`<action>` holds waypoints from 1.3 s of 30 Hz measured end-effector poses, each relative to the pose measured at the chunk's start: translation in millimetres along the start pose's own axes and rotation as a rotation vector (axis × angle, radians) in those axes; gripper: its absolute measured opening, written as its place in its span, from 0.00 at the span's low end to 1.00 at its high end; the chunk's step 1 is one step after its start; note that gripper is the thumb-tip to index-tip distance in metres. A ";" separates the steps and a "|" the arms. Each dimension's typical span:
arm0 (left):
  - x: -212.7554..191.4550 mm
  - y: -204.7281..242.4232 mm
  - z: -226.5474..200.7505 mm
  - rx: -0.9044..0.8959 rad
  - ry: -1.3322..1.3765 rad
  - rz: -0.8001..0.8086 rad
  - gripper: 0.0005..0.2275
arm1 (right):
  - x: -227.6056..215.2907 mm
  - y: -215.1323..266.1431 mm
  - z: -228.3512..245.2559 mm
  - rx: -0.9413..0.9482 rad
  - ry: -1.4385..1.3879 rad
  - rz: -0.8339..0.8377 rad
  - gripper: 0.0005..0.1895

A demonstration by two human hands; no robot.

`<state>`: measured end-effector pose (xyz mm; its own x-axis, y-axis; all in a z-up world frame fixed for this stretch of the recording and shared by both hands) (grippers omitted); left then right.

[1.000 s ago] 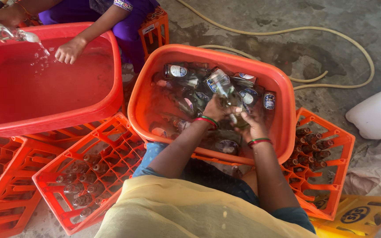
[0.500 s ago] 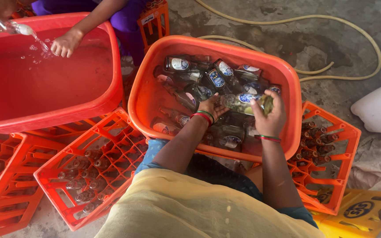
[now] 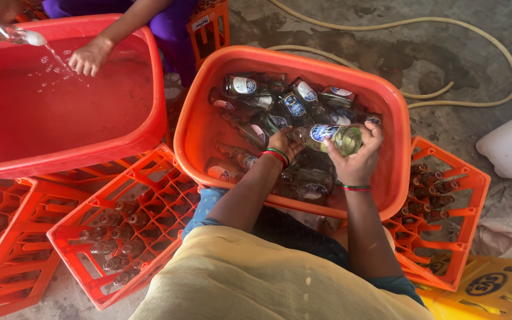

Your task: The person washes glass bottles by hand. They repeatedly pick up bottles from a red tub filled with water, rinse them, and place them into an orange crate. Another person is visible in the background performing a similar task.

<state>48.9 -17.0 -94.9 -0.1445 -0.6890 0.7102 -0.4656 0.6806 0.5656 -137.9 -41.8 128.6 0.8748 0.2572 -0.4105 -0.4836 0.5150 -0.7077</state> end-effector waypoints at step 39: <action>51.8 66.0 -29.0 1.059 -1.050 -0.246 0.17 | 14.9 47.2 -163.6 1.151 -0.742 -0.307 0.19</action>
<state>35.9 -0.5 -8.7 -0.2980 -0.9274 -0.2262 -0.8999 0.3519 -0.2574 -152.5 -147.5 -4.9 0.9261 0.1940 0.3236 -0.2941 0.9084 0.2970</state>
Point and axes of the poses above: each hand's wrist, its own y-axis away from the middle knuckle, its own x-axis out of the palm, z = x × y, the point moved 3 cm from there along -y, towards the middle knuckle, and after that the axes turned 2 degrees about x, right-handed, at the moved point
